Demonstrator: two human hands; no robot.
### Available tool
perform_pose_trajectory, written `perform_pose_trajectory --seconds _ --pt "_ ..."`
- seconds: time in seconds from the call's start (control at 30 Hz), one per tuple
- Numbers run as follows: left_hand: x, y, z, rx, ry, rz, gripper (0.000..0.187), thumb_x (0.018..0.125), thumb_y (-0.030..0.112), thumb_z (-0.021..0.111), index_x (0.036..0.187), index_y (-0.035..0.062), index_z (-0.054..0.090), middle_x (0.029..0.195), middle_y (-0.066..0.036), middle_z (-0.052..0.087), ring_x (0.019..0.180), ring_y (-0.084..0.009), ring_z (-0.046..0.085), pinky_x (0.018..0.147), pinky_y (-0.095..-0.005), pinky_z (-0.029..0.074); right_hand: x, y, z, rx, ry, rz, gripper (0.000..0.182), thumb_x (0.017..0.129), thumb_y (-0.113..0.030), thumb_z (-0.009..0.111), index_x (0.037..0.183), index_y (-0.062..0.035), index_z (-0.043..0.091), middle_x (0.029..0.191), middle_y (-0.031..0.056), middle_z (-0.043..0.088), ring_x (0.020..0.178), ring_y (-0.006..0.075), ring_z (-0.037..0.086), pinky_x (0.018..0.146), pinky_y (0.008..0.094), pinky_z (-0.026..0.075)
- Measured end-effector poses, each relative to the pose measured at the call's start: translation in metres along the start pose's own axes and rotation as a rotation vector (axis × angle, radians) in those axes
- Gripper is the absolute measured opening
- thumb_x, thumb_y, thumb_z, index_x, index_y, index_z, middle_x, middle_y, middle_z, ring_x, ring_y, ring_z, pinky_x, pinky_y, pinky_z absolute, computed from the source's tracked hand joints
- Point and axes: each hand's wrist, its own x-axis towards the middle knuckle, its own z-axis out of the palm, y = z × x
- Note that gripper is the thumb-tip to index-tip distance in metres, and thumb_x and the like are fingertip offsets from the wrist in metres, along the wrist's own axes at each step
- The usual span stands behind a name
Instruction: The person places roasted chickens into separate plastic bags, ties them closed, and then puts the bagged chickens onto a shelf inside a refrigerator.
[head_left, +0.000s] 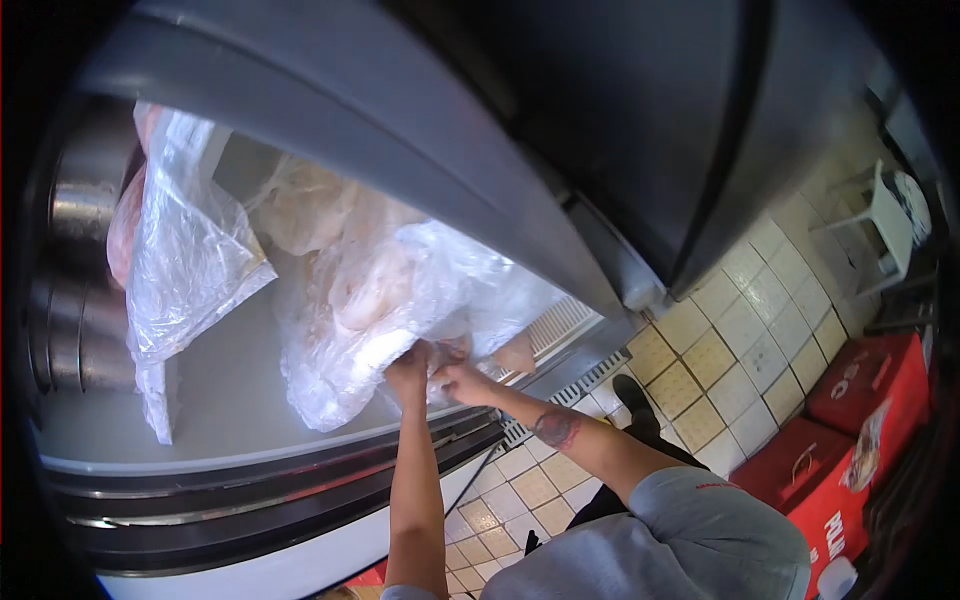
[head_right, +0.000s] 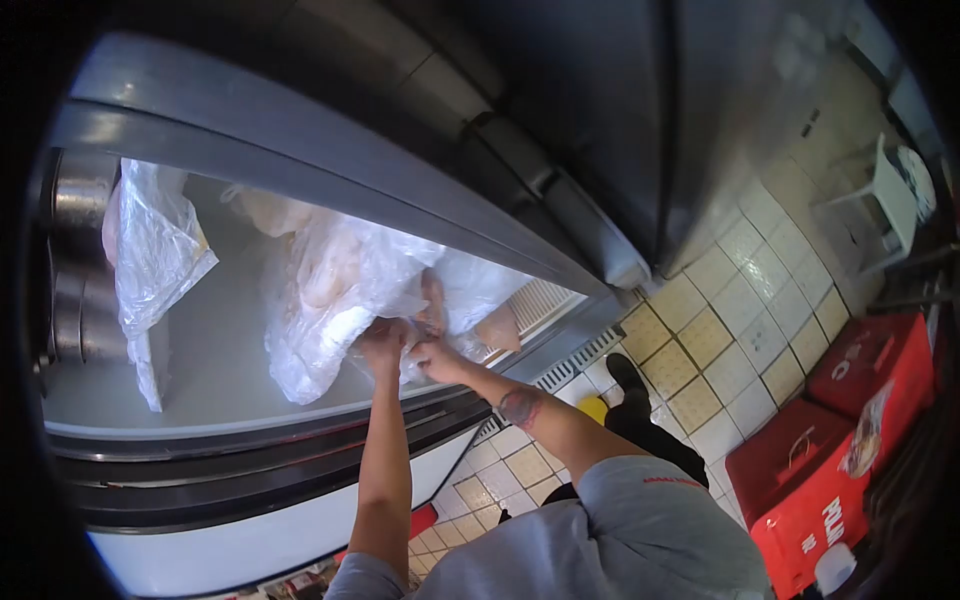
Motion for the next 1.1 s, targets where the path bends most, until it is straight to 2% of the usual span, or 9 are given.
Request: perform_pose_trajectory --seconds 0.13,0.2,0.3,0.4,0.57,0.67,0.77,0.97,1.1 --pt "-0.065 0.008 0.009 0.076 0.223 0.078 0.038 0.072 0.011 0.067 0.106 -0.0028 0.054 0.091 -0.019 0.059 0.090 -0.0321 0.059 0.082 -0.0436 0.045 -0.059 -0.059 -0.011 -0.226 -0.169 -0.132 0.070 0.068 -0.009 0.069 0.132 -0.0086 0.041 0.137 0.0168 0.037 0.127 0.0329 0.037 0.101 0.0394 0.035" --pt "-0.106 -0.007 0.003 0.263 0.209 0.221 0.043 0.072 0.009 0.066 0.110 -0.0032 0.051 0.104 -0.023 0.053 0.099 -0.0371 0.053 0.088 -0.0429 0.041 -0.105 -0.078 -0.020 -0.490 -0.455 -0.222 0.079 0.068 -0.011 0.068 0.138 -0.0142 0.032 0.145 0.0159 0.026 0.131 0.0322 0.031 0.105 0.0423 0.031" --pt "-0.166 -0.026 -0.008 0.452 0.147 0.360 0.051 0.070 0.007 0.066 0.116 -0.0017 0.047 0.122 -0.024 0.043 0.111 -0.0412 0.045 0.094 -0.0446 0.037 -0.193 -0.073 -0.043 -0.528 -0.485 -0.209 0.081 0.065 -0.015 0.071 0.137 -0.0150 0.035 0.144 0.0179 0.027 0.132 0.0349 0.030 0.106 0.0448 0.030" --pt "-0.222 -0.059 -0.016 0.617 0.093 0.456 0.054 0.069 0.007 0.067 0.119 -0.0012 0.045 0.123 -0.024 0.043 0.114 -0.0416 0.042 0.097 -0.0465 0.034 -0.307 0.016 -0.080 -0.565 -0.216 0.157 0.078 0.064 -0.025 0.074 0.133 -0.0114 0.040 0.141 0.0244 0.028 0.128 0.0403 0.033 0.102 0.0468 0.034" --pt "-0.317 -0.187 -0.034 0.680 -0.160 0.319 0.068 0.067 0.007 0.069 0.127 -0.0022 0.037 0.126 -0.026 0.038 0.120 -0.0414 0.036 0.099 -0.0442 0.032 -0.501 0.015 -0.215 -0.617 0.506 1.024 0.077 0.064 -0.038 0.075 0.127 -0.0055 0.044 0.127 0.0303 0.041 0.121 0.0417 0.039 0.098 0.0449 0.038" --pt "-0.387 -0.258 -0.042 0.708 -0.566 0.231 0.041 0.072 0.005 0.062 0.109 -0.0035 0.048 0.103 -0.023 0.054 0.092 -0.0369 0.054 0.081 -0.0438 0.044 -0.604 -0.026 -0.274 -0.603 1.034 1.093 0.077 0.063 -0.039 0.077 0.123 -0.0029 0.045 0.120 0.0273 0.047 0.116 0.0395 0.043 0.097 0.0434 0.039" --pt "-0.453 -0.261 -0.028 0.717 -0.994 0.016 0.037 0.073 0.007 0.062 0.107 -0.0030 0.050 0.098 -0.020 0.055 0.085 -0.0333 0.055 0.077 -0.0423 0.045 -0.706 -0.061 -0.303 -0.732 1.471 1.047 0.079 0.061 -0.038 0.079 0.121 -0.0005 0.045 0.117 0.0247 0.048 0.111 0.0370 0.044 0.094 0.0424 0.039" --pt "-0.503 -0.208 0.008 0.563 -1.196 -0.055 0.030 0.077 0.012 0.062 0.102 -0.0021 0.054 0.089 -0.015 0.059 0.071 -0.0260 0.057 0.069 -0.0393 0.047 -0.834 -0.128 -0.337 -0.922 1.590 1.664 0.110 0.058 -0.033 0.083 0.141 -0.0088 0.015 0.141 0.0166 0.027 0.129 0.0368 0.029 0.094 0.0481 0.042" --pt "-0.513 -0.158 0.025 0.456 -1.142 -0.022 0.026 0.079 0.015 0.062 0.099 -0.0014 0.057 0.082 -0.012 0.062 0.061 -0.0211 0.058 0.063 -0.0373 0.048 -0.867 -0.168 -0.405 -0.911 1.439 1.813 0.116 0.057 -0.029 0.085 0.143 -0.0090 0.010 0.146 0.0165 0.019 0.136 0.0322 0.019 0.101 0.0505 0.036"
